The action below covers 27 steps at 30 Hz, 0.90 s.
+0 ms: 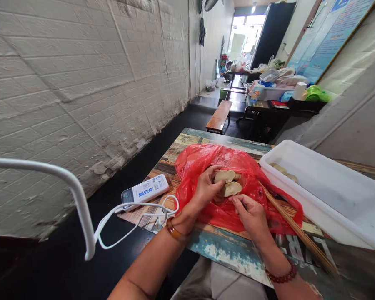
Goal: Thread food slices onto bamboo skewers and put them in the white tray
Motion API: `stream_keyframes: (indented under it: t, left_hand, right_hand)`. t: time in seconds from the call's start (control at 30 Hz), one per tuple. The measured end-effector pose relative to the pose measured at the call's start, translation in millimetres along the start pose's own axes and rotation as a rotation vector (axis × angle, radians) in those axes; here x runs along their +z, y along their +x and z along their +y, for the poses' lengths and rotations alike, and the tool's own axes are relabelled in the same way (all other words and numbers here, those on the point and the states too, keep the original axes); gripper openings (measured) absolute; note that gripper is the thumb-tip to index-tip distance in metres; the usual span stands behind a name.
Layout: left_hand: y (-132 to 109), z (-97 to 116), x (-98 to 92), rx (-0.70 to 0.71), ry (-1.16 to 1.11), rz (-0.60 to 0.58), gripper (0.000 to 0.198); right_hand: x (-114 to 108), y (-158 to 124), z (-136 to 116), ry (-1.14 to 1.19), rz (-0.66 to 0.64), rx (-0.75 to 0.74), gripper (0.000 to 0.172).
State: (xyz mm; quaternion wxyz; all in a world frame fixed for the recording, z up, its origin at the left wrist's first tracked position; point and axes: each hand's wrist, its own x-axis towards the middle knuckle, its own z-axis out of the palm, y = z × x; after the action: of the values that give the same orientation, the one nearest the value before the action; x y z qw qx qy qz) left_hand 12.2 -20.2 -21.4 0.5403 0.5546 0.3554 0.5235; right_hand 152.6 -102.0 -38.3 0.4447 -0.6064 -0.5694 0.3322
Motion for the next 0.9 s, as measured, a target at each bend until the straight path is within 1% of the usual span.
stream_keyframes:
  t: [0.17, 0.3, 0.43, 0.63, 0.9]
  left_hand:
    - [-1.3, 3.1, -1.7, -0.118, -0.221, -0.013, 0.048]
    - [-2.6, 3.9, -2.3, -0.164, -0.354, 0.000, 0.050]
    - [-2.4, 2.9, -2.9, -0.210, -0.441, 0.035, 0.050]
    - [-2.2, 1.2, -4.8, -0.230, -0.429, 0.074, 0.048]
    - [-2.3, 7.0, -5.3, -0.268, -0.419, 0.090, 0.045]
  right_hand:
    - [-0.4, -0.8, -0.3, -0.018, -0.008, -0.001, 0.036]
    - [0.1, -1.0, 0.9, -0.030, -0.003, -0.021, 0.037]
    - [0.9, -1.7, 1.6, -0.016, -0.001, -0.050, 0.037]
    - [0.0, -2.1, 0.4, -0.029, -0.005, -0.080, 0.037]
    - [0.0, -2.7, -0.6, -0.042, -0.005, -0.092, 0.038]
